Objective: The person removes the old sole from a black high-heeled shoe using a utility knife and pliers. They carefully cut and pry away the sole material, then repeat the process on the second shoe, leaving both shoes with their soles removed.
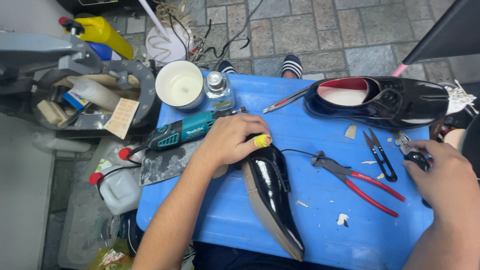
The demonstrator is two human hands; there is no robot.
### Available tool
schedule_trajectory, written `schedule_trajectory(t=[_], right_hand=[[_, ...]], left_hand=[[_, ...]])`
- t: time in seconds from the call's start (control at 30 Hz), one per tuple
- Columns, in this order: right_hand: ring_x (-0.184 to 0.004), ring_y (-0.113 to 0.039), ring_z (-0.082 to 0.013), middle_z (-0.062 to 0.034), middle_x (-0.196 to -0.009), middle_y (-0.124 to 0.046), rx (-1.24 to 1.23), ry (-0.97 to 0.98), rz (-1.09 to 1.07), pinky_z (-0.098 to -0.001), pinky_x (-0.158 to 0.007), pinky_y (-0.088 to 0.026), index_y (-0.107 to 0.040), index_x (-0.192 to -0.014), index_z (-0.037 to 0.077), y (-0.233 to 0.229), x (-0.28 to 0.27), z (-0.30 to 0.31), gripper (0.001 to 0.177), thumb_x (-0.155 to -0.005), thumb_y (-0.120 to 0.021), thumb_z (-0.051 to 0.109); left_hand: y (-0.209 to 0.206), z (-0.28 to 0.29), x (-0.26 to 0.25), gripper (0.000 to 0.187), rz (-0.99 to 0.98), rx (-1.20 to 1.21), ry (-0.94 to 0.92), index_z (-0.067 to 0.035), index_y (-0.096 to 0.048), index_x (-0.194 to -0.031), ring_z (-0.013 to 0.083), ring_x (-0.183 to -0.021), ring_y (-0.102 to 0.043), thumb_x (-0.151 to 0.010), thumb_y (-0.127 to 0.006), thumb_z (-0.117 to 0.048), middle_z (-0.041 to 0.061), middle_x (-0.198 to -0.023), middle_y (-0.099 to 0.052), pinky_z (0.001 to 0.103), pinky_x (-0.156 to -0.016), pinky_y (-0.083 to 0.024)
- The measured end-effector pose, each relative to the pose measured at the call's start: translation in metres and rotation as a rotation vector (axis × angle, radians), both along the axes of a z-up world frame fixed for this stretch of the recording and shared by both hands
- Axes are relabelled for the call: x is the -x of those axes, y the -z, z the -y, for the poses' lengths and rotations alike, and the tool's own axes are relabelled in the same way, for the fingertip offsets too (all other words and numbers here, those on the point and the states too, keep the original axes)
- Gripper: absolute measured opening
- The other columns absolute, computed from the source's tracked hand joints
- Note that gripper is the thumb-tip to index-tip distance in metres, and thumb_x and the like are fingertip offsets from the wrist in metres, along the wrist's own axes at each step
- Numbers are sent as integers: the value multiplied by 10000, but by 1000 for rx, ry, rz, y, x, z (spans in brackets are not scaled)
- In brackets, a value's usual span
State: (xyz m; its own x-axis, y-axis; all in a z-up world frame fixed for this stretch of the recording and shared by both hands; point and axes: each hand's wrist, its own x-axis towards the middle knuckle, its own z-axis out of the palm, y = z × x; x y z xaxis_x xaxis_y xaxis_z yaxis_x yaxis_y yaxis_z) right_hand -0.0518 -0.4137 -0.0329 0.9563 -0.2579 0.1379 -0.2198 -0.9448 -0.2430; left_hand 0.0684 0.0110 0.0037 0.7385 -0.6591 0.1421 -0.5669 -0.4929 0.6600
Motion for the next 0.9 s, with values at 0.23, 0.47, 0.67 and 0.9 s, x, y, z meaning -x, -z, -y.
schedule_trajectory(t=[0.23,0.47,0.67,0.9], right_hand=[[-989,-641,-246,-200,-1070,-642,-654,-154,64,-369,-926,-544,-556,-1173,-43,86,12,67,337,-879,-719,-46],[-1001,-701,-226,-207,-1167,-649,-826,-226,-74,-361,-927,-578,-491,-1320,-7,58,6,47,404,-938,-621,-15],[-923,-706,-181,-142,-1101,-714,-738,-340,-105,-327,-819,-567,-656,-1185,39,9,-18,-42,371,-824,-735,1],[-1034,-658,-233,21,-1021,-779,127,-419,-318,-348,-990,-554,-771,-1099,223,-24,-40,-77,323,-786,-729,155]], left_hand=[[32,-14,1,838,-188,479,-111,-21,-729,-1021,266,-1053,-766,-1034,-266,-719,109,-1045,-786,378,-952,-580],[60,-27,-5,930,-418,813,95,42,-736,-982,377,-1246,-677,-1053,-249,-747,209,-1144,-751,453,-1144,-490],[64,-21,-8,944,-369,735,140,41,-751,-1018,379,-1252,-679,-1057,-228,-743,216,-1157,-755,458,-1152,-494],[44,-22,0,964,-267,653,30,5,-736,-1054,306,-1134,-733,-1028,-164,-770,166,-1124,-768,379,-1055,-544]])
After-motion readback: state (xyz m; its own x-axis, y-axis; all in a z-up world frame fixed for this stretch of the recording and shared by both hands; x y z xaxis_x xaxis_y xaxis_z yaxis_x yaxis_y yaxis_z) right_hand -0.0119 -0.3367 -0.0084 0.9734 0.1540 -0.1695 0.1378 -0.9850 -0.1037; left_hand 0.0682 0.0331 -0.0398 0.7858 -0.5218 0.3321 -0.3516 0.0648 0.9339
